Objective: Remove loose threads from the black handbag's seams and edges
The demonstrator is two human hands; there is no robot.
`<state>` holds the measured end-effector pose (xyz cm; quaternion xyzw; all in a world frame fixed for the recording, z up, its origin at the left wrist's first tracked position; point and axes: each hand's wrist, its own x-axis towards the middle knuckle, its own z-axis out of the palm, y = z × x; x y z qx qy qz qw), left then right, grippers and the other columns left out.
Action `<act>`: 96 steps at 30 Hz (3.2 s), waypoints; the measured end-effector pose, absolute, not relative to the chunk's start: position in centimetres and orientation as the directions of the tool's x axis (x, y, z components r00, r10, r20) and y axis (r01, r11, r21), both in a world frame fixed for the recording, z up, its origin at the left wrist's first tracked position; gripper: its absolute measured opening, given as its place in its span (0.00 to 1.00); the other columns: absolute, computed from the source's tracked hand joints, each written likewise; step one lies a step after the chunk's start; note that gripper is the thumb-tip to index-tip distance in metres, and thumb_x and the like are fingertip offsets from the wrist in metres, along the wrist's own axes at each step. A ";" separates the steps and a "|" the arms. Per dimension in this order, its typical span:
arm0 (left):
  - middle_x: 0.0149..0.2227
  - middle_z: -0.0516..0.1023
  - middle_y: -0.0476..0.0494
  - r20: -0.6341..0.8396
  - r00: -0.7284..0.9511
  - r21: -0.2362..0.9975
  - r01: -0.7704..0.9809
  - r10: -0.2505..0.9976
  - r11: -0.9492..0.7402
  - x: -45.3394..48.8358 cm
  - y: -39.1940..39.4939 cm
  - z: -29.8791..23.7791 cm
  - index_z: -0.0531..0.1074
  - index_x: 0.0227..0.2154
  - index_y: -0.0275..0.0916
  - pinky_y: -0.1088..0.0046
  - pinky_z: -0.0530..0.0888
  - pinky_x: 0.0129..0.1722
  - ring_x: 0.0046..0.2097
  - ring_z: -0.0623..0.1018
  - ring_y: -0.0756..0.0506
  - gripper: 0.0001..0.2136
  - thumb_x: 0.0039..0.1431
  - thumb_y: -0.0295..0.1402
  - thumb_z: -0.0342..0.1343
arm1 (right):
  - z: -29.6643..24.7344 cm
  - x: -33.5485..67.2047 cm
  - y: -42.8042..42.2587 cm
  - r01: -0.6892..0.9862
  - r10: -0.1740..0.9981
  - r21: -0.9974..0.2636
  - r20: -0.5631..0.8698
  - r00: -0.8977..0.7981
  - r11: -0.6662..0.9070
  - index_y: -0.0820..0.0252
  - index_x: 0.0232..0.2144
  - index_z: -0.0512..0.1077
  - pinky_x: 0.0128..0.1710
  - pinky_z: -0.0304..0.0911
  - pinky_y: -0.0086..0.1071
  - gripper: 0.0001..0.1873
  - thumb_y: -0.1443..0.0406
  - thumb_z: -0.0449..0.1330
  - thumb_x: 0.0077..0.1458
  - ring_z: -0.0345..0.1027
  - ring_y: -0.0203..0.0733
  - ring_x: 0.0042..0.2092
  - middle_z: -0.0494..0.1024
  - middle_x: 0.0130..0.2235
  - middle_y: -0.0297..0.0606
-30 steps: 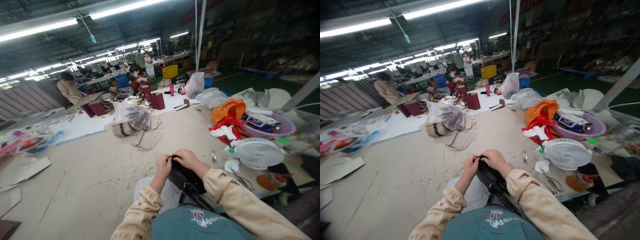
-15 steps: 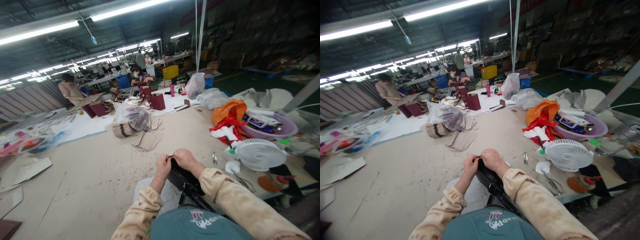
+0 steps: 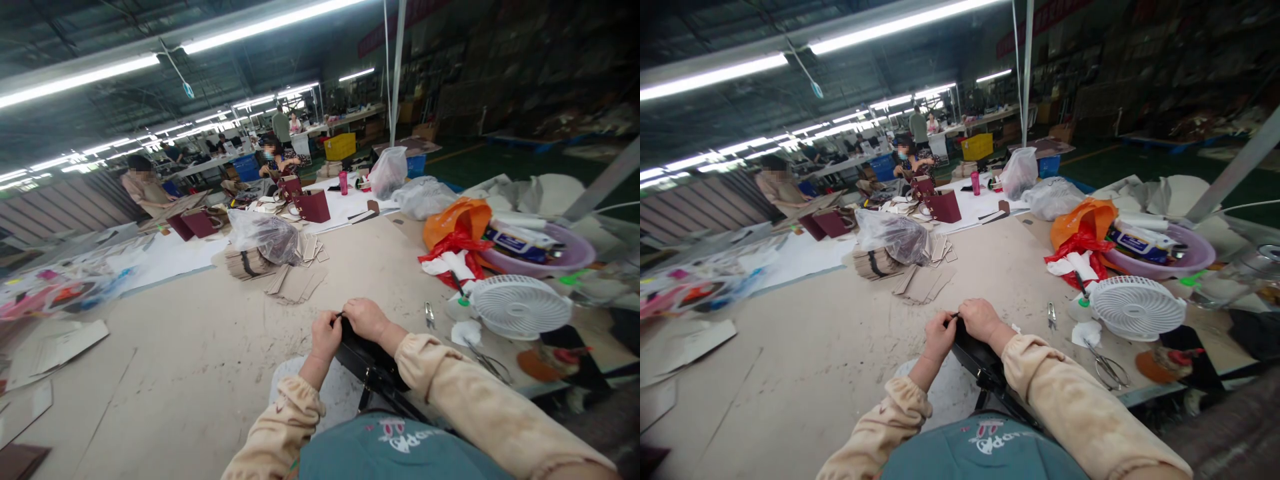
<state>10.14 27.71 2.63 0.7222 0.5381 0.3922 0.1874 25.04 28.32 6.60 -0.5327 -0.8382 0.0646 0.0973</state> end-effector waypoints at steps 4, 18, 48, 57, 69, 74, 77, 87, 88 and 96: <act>0.39 0.77 0.41 0.394 0.124 0.679 0.629 0.911 -0.379 9.5 27.0 3.0 0.69 0.25 0.38 0.66 0.71 0.45 0.43 0.75 0.46 0.02 0.50 0.26 0.53 | 6.6 25.0 28.2 0.887 0.911 -0.210 0.094 -0.401 0.411 0.62 0.32 0.73 0.41 0.57 0.32 0.14 0.65 0.48 0.59 0.68 0.41 0.39 0.76 0.36 0.44; 0.39 0.78 0.38 -0.101 0.025 0.613 0.789 0.995 0.043 9.2 24.8 4.1 0.65 0.48 0.36 0.68 0.72 0.36 0.37 0.78 0.41 0.19 0.51 0.31 0.52 | 6.8 24.8 28.4 0.919 0.941 -0.203 0.083 -0.327 0.338 0.61 0.32 0.73 0.39 0.58 0.31 0.15 0.64 0.47 0.59 0.69 0.42 0.40 0.76 0.35 0.43; 0.45 0.74 0.42 0.034 0.230 0.528 0.822 0.972 -0.213 8.1 26.9 6.0 0.67 0.47 0.38 0.70 0.69 0.47 0.47 0.73 0.45 0.16 0.55 0.28 0.50 | 6.6 25.3 27.4 0.957 0.955 0.053 0.069 -0.290 0.287 0.59 0.32 0.72 0.31 0.55 0.30 0.15 0.61 0.46 0.60 0.70 0.38 0.35 0.76 0.35 0.40; 0.45 0.72 0.44 0.152 0.370 0.476 0.785 0.916 -0.396 7.1 28.5 5.9 0.75 0.36 0.40 0.71 0.70 0.44 0.43 0.74 0.46 0.09 0.54 0.33 0.52 | 5.8 24.9 27.5 0.957 0.949 0.012 0.128 -0.288 0.289 0.58 0.32 0.73 0.31 0.53 0.29 0.14 0.62 0.48 0.60 0.68 0.36 0.34 0.76 0.33 0.38; 0.36 0.76 0.45 0.197 0.480 0.580 0.646 0.855 -0.496 7.5 30.8 3.8 0.75 0.32 0.36 0.77 0.69 0.43 0.39 0.74 0.50 0.06 0.54 0.30 0.54 | 5.6 25.2 27.3 0.958 0.952 -0.067 0.152 -0.265 0.278 0.58 0.30 0.72 0.33 0.54 0.28 0.15 0.62 0.48 0.60 0.67 0.36 0.35 0.75 0.32 0.38; 0.35 0.76 0.44 0.187 0.449 0.621 0.635 0.874 -0.459 7.8 31.1 3.1 0.74 0.32 0.36 0.75 0.70 0.42 0.38 0.73 0.49 0.06 0.55 0.30 0.52 | 5.5 25.3 27.4 0.956 0.953 -0.094 0.148 -0.263 0.278 0.58 0.32 0.72 0.35 0.55 0.28 0.16 0.62 0.46 0.60 0.67 0.37 0.35 0.75 0.32 0.38; 0.35 0.75 0.45 0.183 0.446 0.629 0.632 0.876 -0.453 7.8 31.1 3.2 0.74 0.32 0.36 0.75 0.69 0.42 0.38 0.73 0.49 0.06 0.56 0.29 0.51 | 5.6 25.3 27.5 0.956 0.955 -0.100 0.145 -0.259 0.275 0.59 0.31 0.73 0.35 0.55 0.27 0.16 0.62 0.46 0.60 0.67 0.37 0.35 0.75 0.32 0.38; 0.34 0.75 0.44 0.163 0.429 0.619 0.657 0.889 -0.430 8.0 30.7 3.9 0.71 0.33 0.36 0.74 0.69 0.41 0.38 0.73 0.48 0.07 0.57 0.28 0.49 | 5.5 25.7 27.4 0.950 0.954 -0.133 0.147 -0.262 0.282 0.58 0.33 0.73 0.36 0.55 0.27 0.17 0.62 0.45 0.61 0.67 0.37 0.36 0.76 0.33 0.39; 0.34 0.75 0.44 0.163 0.426 0.617 0.660 0.890 -0.428 8.0 30.7 3.9 0.71 0.33 0.36 0.74 0.69 0.41 0.38 0.73 0.48 0.06 0.57 0.28 0.49 | 5.5 25.7 27.4 0.949 0.953 -0.137 0.148 -0.263 0.283 0.58 0.34 0.73 0.36 0.55 0.27 0.17 0.61 0.45 0.61 0.67 0.37 0.36 0.76 0.33 0.39; 0.33 0.75 0.44 0.162 0.423 0.606 0.670 0.891 -0.428 8.1 30.5 4.0 0.71 0.32 0.36 0.74 0.69 0.41 0.37 0.73 0.48 0.06 0.58 0.30 0.49 | 5.7 26.5 27.6 0.931 0.945 -0.175 0.138 -0.298 0.319 0.56 0.34 0.74 0.38 0.58 0.27 0.19 0.59 0.45 0.61 0.68 0.37 0.37 0.77 0.34 0.37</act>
